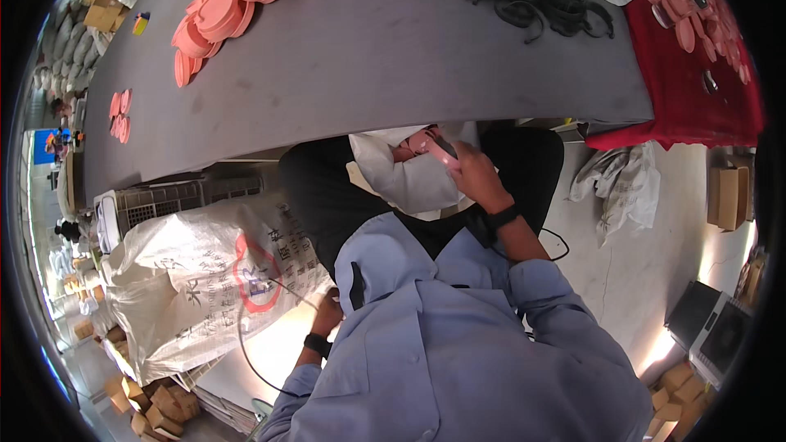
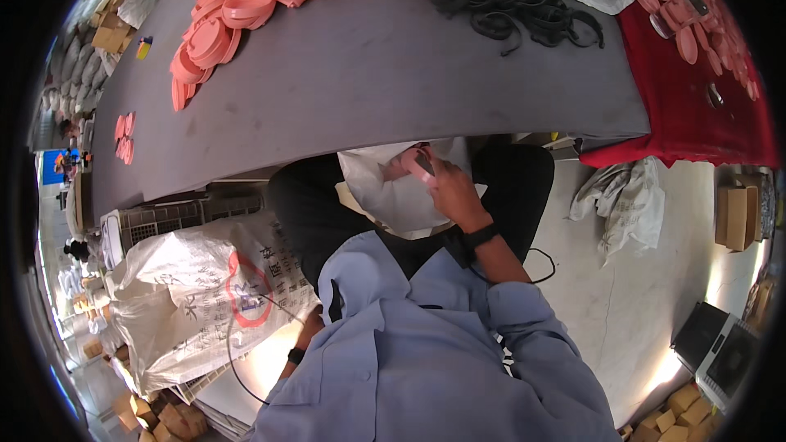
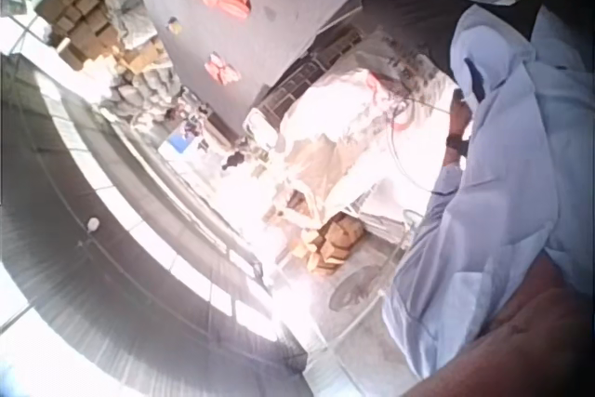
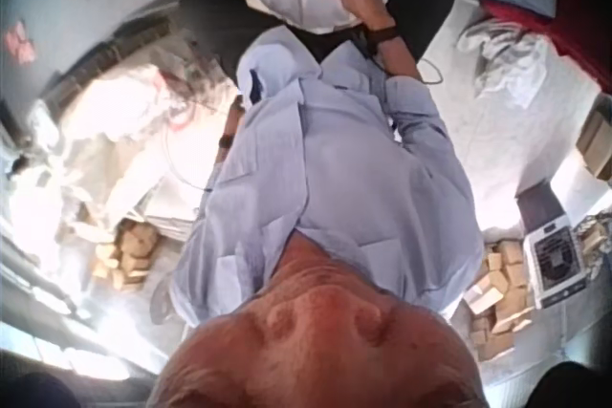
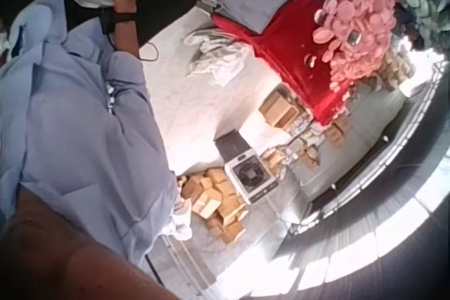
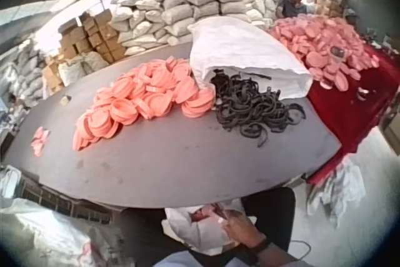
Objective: The recorder is assembling pink plastic lids with black rubber or plastic components.
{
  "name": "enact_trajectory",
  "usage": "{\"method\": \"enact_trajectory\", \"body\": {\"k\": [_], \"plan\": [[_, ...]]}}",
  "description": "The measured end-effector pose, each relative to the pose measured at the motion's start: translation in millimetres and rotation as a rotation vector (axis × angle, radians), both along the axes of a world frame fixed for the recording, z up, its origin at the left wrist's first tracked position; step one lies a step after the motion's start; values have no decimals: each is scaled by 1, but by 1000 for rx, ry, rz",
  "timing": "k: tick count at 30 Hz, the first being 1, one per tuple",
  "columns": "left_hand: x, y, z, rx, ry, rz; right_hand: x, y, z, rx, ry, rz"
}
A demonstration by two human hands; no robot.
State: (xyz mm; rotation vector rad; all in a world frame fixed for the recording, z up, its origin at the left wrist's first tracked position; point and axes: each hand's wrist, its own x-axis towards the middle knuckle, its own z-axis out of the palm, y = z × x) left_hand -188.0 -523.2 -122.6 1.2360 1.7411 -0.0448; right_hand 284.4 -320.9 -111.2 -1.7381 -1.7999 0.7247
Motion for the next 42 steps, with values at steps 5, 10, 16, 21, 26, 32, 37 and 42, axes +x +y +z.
{"method": "enact_trajectory", "body": {"k": [5, 10, 16, 21, 26, 32, 37, 42], "plan": [[-4, -57, 19, -100, -165, 127, -8, -1, 11, 265, 53, -54], [-17, -91, 33, -222, -385, 262, 17, -39, 15, -61, 229, -38], [-36, -98, -12, -298, -509, 164, 35, -74, 21, -144, 244, -122], [8, -39, 23, -247, -459, 121, 36, -93, 18, -109, 184, -44], [-47, -83, -9, -424, -442, 152, 46, -101, 30, -30, 154, -159], [-29, -31, 46, -609, -412, -121, 97, -167, -4, 20, 207, -762], [-11, 15, 53, -726, -420, -368, 116, -256, -71, -851, 416, -464], [5, 42, 56, -866, -418, -587, 92, -356, -77, -1449, 624, -167]]}}
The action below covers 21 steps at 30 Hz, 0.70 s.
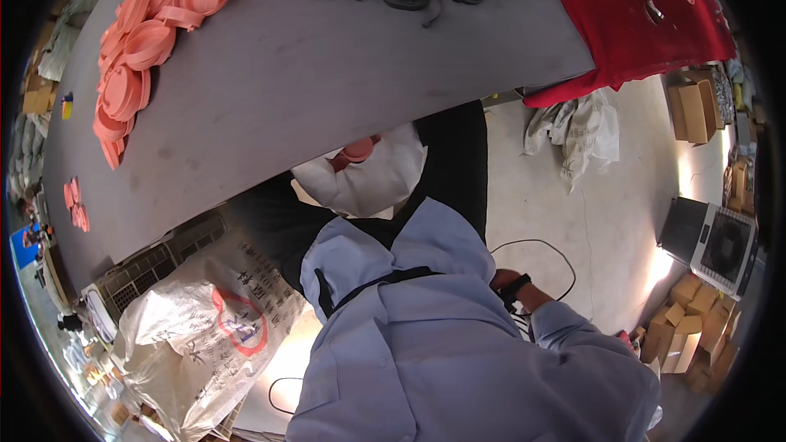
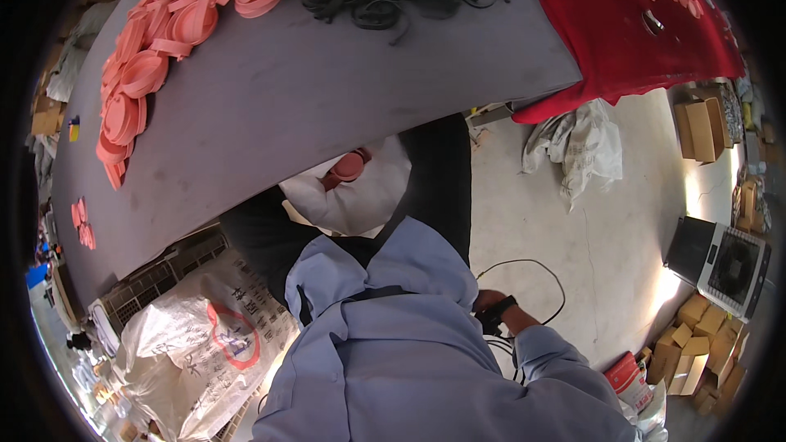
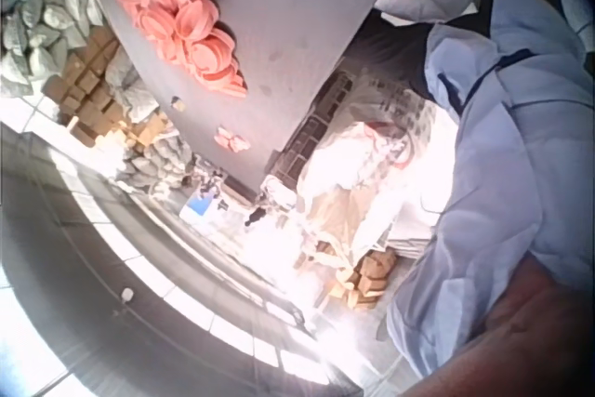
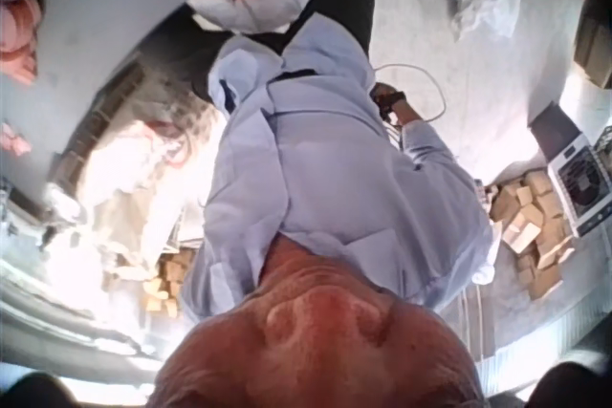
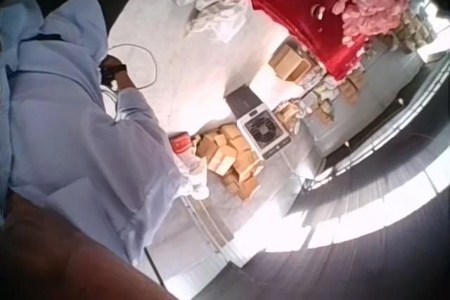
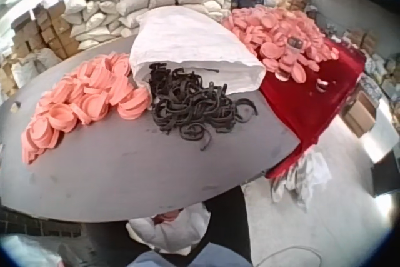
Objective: The recorder is assembling pink plastic lids with black rubber or plastic components.
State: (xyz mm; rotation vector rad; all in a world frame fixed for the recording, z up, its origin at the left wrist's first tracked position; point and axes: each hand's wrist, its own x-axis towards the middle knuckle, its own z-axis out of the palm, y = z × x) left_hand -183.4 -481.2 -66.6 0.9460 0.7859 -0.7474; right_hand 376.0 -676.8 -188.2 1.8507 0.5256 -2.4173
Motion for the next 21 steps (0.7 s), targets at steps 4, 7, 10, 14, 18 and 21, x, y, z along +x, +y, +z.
{"method": "enact_trajectory", "body": {"k": [4, 7, 10, 14, 18, 21], "plan": [[5, 14, 1, -43, -43, -145, -21, -19, 18, -46, 136, 78], [7, 26, 2, -43, -65, -231, -29, -29, 20, -138, 148, 34], [8, 34, 9, -35, -90, -301, -37, -57, 3, -350, 118, -101], [21, 52, 7, 26, -167, -344, -28, -105, -75, -427, 313, -339], [12, 62, 37, 131, -137, -368, 25, -4, 21, 2, 143, 176], [17, 69, 56, 191, -165, -388, 42, 109, 72, 311, -10, 574]]}}
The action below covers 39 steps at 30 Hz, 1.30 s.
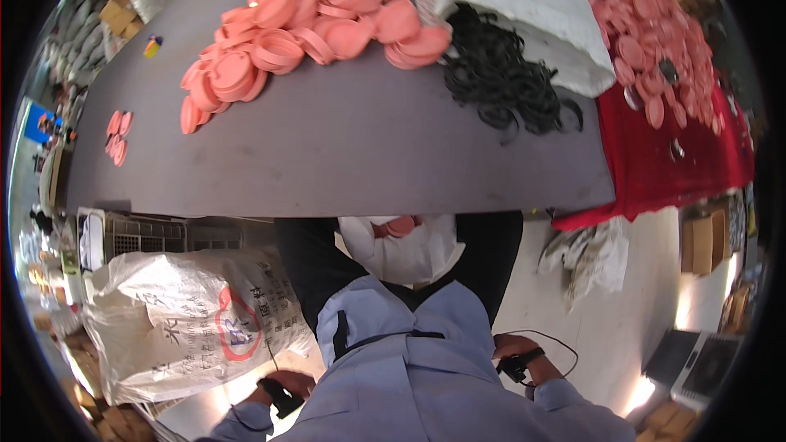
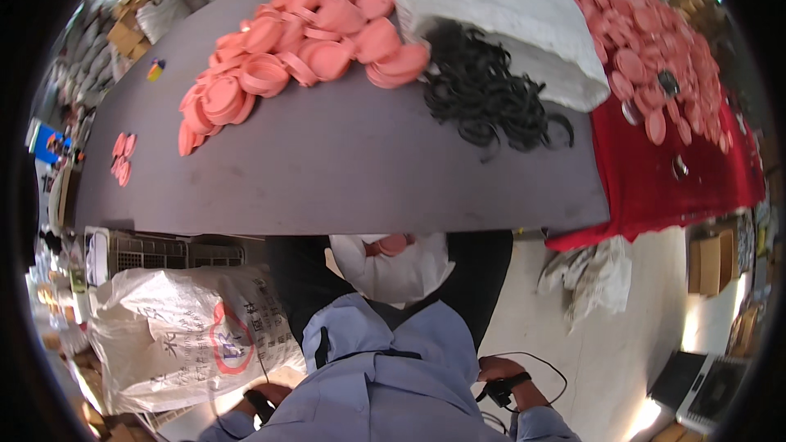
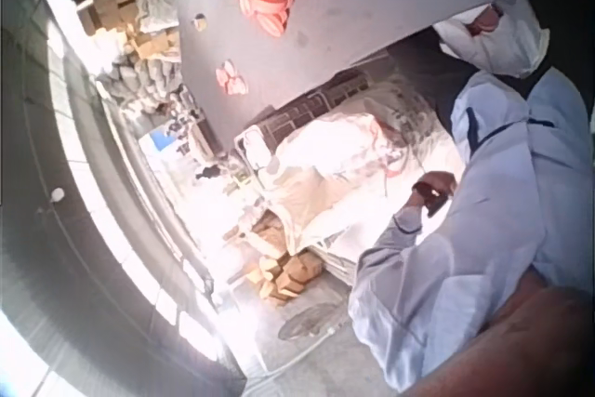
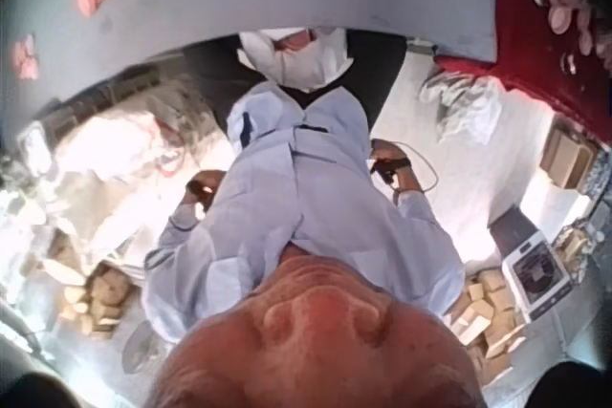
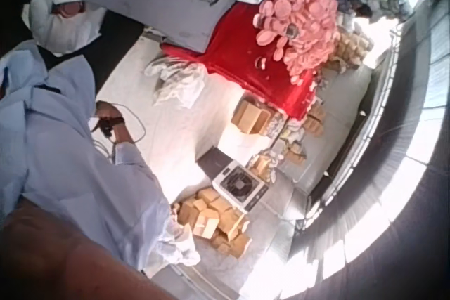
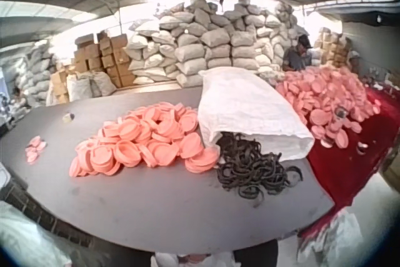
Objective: The recorder is assembling pink plastic lids with black rubber or plastic components.
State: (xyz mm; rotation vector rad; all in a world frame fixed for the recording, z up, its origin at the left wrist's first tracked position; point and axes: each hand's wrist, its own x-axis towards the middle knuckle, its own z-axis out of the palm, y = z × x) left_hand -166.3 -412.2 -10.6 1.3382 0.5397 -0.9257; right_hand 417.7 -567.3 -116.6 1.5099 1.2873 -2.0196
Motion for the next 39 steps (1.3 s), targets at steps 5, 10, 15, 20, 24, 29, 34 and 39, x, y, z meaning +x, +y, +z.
{"method": "enact_trajectory", "body": {"k": [5, 10, 15, 20, 24, 29, 34, 39], "plan": [[58, 116, 77, 535, -281, 334, 0, 150, 132, 739, 16, -327], [119, 213, 112, 867, -671, 1510, -68, 284, 226, 1086, 159, -819], [53, 352, 94, 1506, -566, 1751, -83, 415, 253, 1502, 181, -815], [-110, 488, 67, 1910, -174, 1752, -88, 530, 248, 1754, -147, -540], [-171, 559, 48, 1430, -135, 1876, -94, 587, 212, 1852, -325, -329], [-158, 607, 36, 1290, -256, 1687, -127, 598, 208, 1739, -408, -377], [-112, 616, 52, 1210, -311, 1453, -144, 580, 192, 1727, -314, -526], [-80, 596, 33, 1134, -464, 1558, -199, 542, 184, 1669, -65, -435]]}}
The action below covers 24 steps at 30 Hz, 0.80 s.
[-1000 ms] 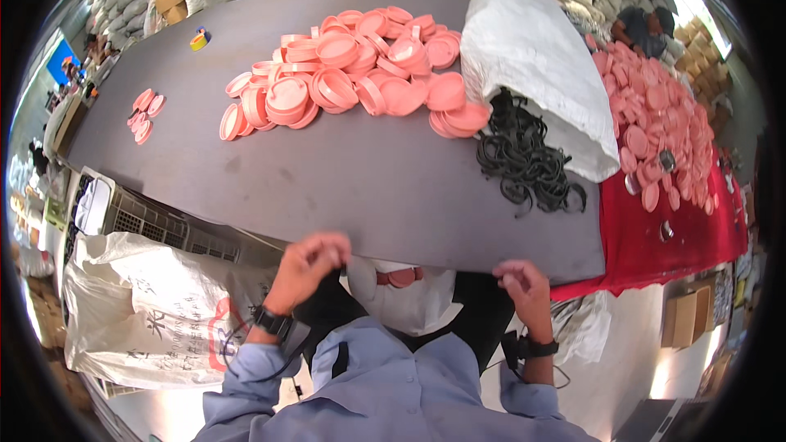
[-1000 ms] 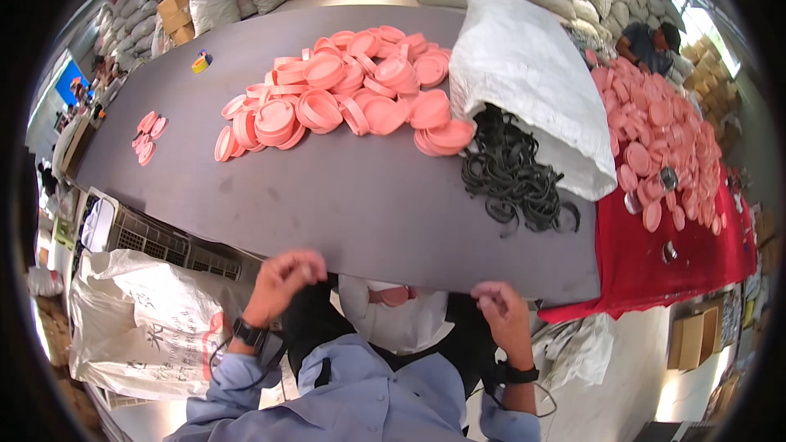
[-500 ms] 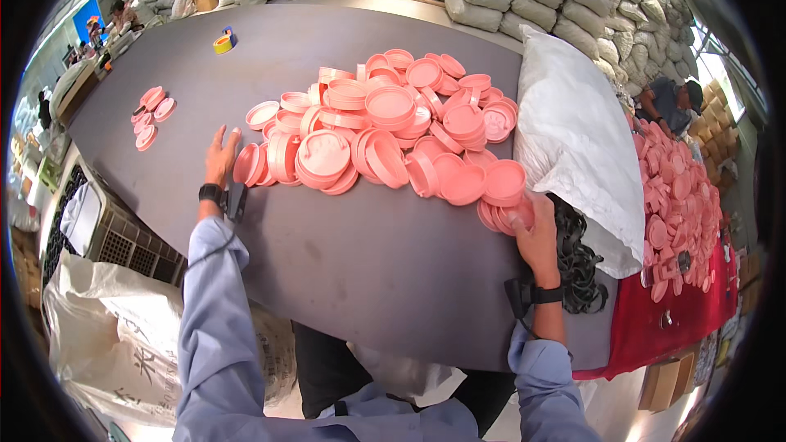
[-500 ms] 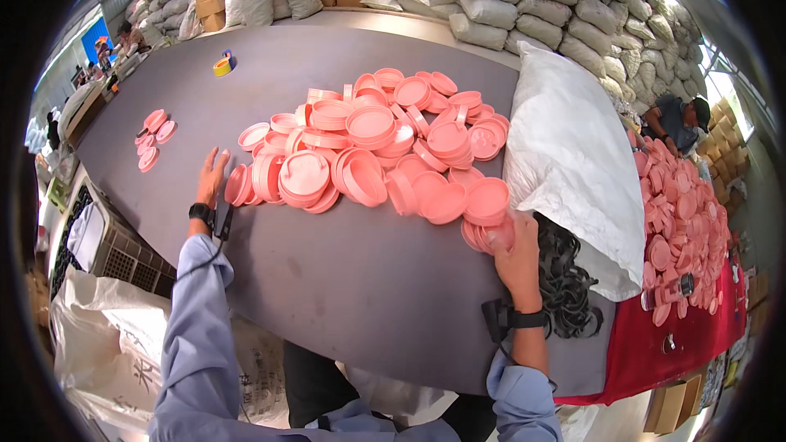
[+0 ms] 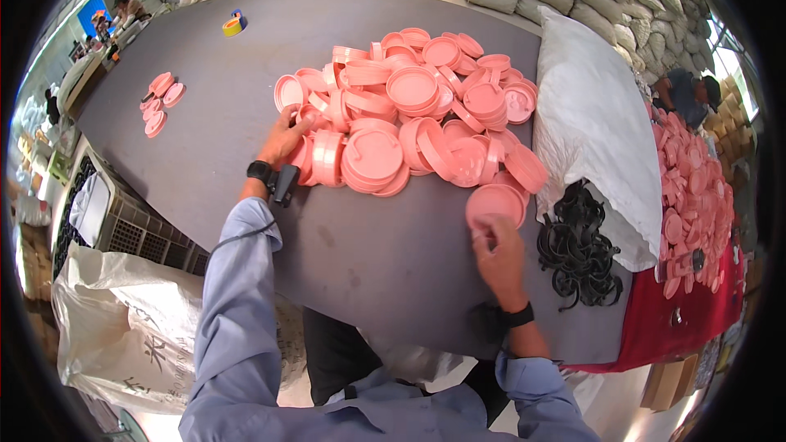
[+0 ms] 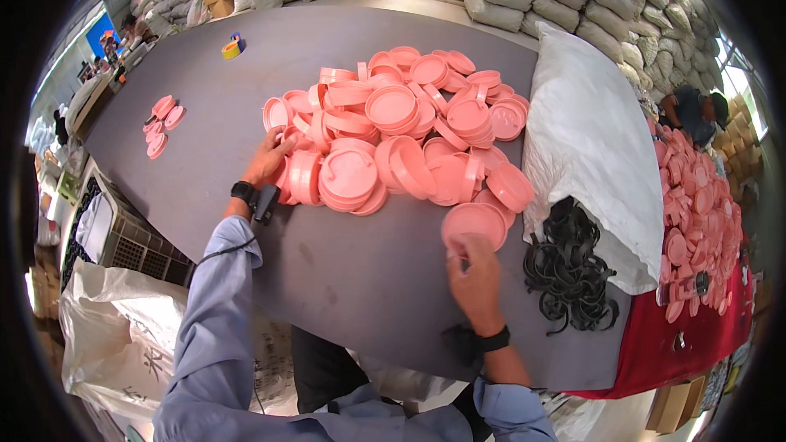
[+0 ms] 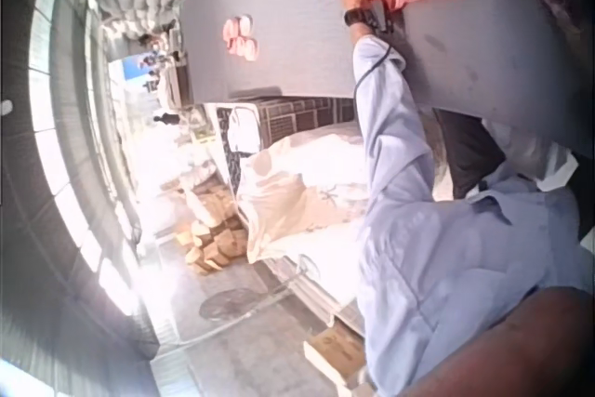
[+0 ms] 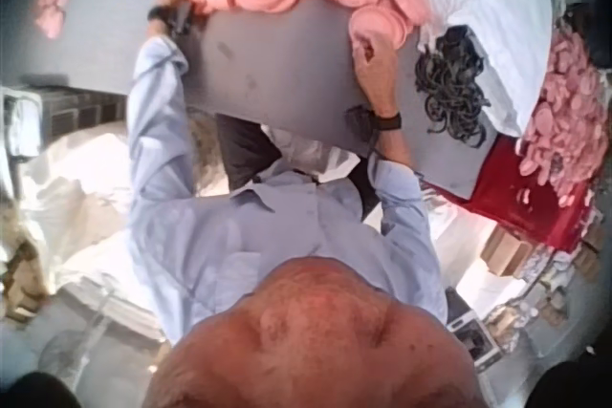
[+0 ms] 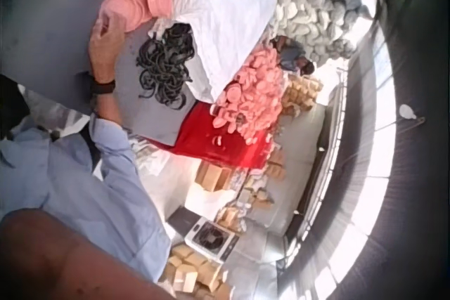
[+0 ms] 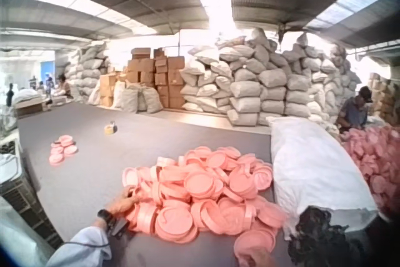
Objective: The recorder is assembling pink plastic lids with black rubber or plastic components.
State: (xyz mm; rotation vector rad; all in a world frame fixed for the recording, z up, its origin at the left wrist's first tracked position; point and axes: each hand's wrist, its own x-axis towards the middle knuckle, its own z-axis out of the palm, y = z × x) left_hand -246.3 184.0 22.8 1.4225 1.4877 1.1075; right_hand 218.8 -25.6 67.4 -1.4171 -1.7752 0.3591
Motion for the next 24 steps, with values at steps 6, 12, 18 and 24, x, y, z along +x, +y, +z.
{"method": "enact_trajectory", "body": {"k": [6, 12, 18, 24], "plan": [[114, -36, 18, 55, -11, 46, -28, -54, -4, 5, 17, 152], [163, -54, 21, 134, 38, 6, -8, -87, -7, 3, 7, 151], [111, -108, 36, -65, 47, 36, 66, -124, -13, 168, -137, -126], [122, -209, 5, 49, -38, -26, 171, -149, -32, 196, -435, -675]]}}
